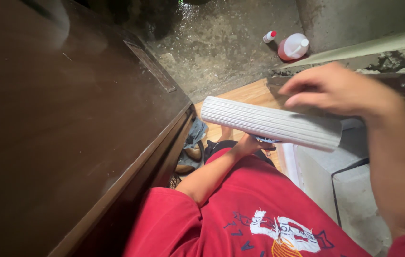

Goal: The person mops a wood-look floor, using a spray mop to clean various areas of the room, including near a bed and under furniture.

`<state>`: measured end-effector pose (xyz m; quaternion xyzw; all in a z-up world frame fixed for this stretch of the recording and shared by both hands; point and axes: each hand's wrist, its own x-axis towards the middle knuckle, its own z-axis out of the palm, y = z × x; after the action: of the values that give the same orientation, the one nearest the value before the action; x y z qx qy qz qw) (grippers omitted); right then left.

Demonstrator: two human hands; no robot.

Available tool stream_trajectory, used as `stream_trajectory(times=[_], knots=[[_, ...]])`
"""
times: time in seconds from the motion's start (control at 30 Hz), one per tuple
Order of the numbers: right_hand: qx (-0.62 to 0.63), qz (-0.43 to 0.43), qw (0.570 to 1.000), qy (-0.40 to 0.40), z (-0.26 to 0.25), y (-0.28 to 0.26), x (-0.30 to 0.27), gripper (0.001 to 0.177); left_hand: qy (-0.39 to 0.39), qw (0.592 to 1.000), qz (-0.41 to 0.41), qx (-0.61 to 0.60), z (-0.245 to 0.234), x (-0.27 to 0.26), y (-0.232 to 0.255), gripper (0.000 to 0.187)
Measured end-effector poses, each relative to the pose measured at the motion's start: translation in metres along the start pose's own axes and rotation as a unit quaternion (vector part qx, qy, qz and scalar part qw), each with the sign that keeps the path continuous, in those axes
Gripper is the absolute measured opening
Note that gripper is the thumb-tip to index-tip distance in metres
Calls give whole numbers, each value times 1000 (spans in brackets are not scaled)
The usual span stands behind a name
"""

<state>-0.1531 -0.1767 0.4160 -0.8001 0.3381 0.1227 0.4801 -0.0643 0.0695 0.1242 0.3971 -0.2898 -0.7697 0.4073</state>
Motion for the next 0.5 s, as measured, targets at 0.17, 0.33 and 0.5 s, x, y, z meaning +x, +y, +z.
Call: stream_trajectory(times=[0.17, 0.33, 0.5], knots=[[45, -109, 990, -73, 42, -1, 38, 31, -12, 1000, -1, 11, -12, 6, -48, 40], [55, -126, 989, -56, 51, 9, 50, 22, -17, 996, -20, 90, -29, 11, -98, 27], [219, -34, 974, 57, 53, 23, 59, 21, -9, 998, 65, 22, -28, 0, -76, 42]])
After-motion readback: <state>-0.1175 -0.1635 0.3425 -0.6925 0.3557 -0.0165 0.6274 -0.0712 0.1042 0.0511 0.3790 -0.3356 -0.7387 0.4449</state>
